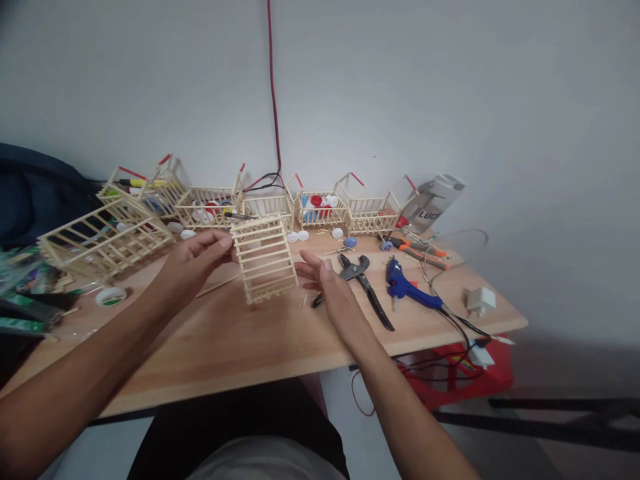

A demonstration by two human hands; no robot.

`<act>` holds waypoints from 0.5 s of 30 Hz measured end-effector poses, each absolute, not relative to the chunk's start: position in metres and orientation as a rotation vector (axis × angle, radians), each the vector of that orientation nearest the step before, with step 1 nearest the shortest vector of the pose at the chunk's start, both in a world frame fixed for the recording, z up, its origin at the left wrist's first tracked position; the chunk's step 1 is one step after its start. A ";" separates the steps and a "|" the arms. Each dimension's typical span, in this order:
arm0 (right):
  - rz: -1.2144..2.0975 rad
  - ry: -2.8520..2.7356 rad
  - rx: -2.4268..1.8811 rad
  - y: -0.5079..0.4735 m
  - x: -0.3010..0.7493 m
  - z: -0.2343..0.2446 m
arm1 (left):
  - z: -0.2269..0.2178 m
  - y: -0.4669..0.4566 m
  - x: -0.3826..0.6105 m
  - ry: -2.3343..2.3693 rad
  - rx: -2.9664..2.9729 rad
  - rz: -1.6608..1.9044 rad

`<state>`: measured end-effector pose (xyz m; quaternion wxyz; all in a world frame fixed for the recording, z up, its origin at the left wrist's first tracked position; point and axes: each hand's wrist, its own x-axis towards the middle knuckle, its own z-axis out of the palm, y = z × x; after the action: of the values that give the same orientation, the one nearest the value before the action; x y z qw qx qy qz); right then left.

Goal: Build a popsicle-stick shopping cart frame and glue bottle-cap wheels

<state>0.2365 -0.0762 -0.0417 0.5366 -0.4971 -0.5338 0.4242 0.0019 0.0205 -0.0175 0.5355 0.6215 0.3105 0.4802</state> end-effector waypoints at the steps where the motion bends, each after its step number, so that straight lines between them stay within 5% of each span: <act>1: 0.955 -1.300 -1.193 -0.076 0.236 -0.040 | -0.016 0.020 0.002 0.733 1.509 1.159; 15: 0.775 -1.433 -1.208 -0.062 0.254 -0.047 | -0.010 0.011 -0.004 0.750 2.020 1.246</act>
<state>0.2537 -0.0625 -0.0470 0.5283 -0.5058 -0.5998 0.3243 -0.0040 0.0108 -0.0095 0.3205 0.7689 0.2854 0.4740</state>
